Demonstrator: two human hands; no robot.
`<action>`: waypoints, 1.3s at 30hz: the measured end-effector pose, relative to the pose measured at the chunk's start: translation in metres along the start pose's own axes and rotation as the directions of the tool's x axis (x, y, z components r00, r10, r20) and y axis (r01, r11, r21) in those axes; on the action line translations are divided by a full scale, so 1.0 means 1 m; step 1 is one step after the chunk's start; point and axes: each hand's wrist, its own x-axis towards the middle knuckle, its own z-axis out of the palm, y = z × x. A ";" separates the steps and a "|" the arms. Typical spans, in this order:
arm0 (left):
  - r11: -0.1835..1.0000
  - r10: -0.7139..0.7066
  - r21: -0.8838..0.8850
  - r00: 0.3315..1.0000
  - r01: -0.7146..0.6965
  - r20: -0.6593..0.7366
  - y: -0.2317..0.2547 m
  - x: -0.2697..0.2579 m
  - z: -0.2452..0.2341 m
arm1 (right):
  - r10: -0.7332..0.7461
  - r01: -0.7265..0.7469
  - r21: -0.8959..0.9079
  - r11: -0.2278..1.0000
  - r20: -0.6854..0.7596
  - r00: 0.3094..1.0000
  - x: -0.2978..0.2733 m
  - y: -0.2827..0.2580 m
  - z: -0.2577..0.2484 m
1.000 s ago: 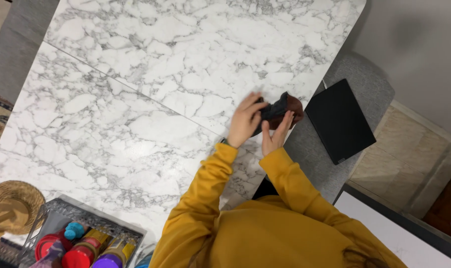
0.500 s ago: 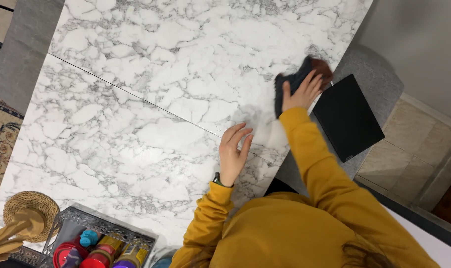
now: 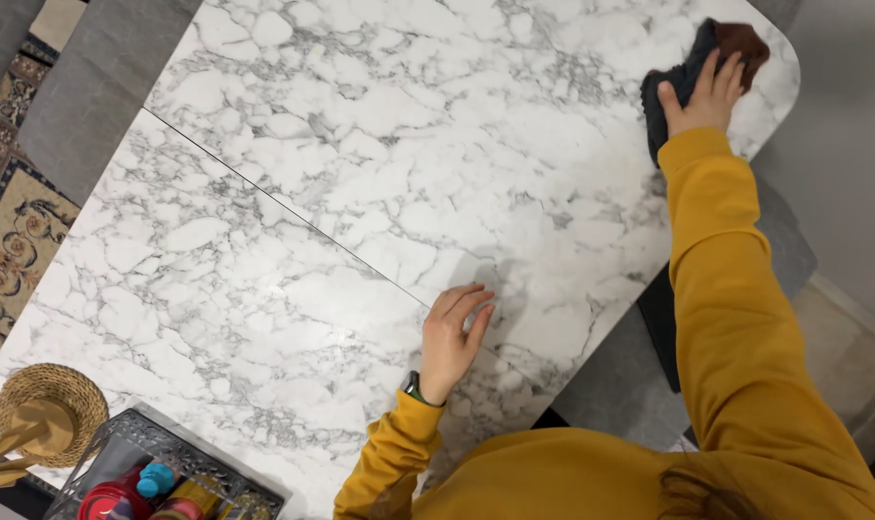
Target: Cleaning a marble-patterned dining table by wiping it with a cloth and moving objects.
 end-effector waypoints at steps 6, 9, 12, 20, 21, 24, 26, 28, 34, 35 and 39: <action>0.998 -0.015 0.065 1.000 0.016 -0.017 -0.015 0.008 0.000 | -0.401 0.394 0.075 0.916 0.163 0.902 0.032 -0.053 -0.015; 0.997 -0.024 0.069 0.999 0.026 -0.024 -0.017 0.008 -0.002 | -0.492 0.477 0.120 0.870 0.266 0.829 0.004 -0.077 -0.027; 0.998 -0.036 0.044 0.998 0.038 -0.048 -0.012 0.005 -0.007 | -0.465 0.472 0.090 0.877 0.406 0.787 -0.034 -0.107 -0.045; 0.999 -0.041 0.030 0.991 0.045 -0.130 -0.012 -0.033 -0.030 | -0.651 0.630 0.166 0.759 0.216 0.727 -0.183 -0.132 -0.011; 0.996 -0.064 0.051 0.987 0.072 -0.146 -0.012 -0.039 -0.033 | -0.653 0.630 0.173 0.757 0.214 0.726 -0.206 -0.143 -0.011; 0.995 -0.079 0.037 0.979 0.088 -0.189 -0.009 -0.052 -0.041 | -0.591 0.575 0.141 0.806 0.224 0.775 -0.270 -0.176 -0.001; 0.997 -0.047 0.042 0.978 0.057 -0.204 -0.007 -0.055 -0.046 | -0.529 0.517 0.113 0.849 0.201 0.825 -0.284 -0.199 -0.017; 0.998 -0.020 0.052 0.976 0.032 -0.217 -0.004 -0.058 -0.051 | -0.462 0.452 0.093 0.887 0.180 0.868 -0.295 -0.216 -0.031; 0.998 -0.035 0.043 0.968 0.047 -0.248 -0.005 -0.051 -0.056 | -0.126 0.073 0.206 0.976 0.258 0.958 -0.294 -0.226 -0.009; 0.997 -0.040 0.052 0.969 0.054 -0.244 -0.006 -0.048 -0.056 | -0.142 0.121 0.115 0.986 0.189 0.972 -0.287 -0.223 -0.001; 0.998 -0.027 0.051 0.971 0.040 -0.239 -0.012 -0.032 -0.058 | -0.116 0.116 -0.071 0.991 -0.004 0.993 -0.226 -0.203 0.020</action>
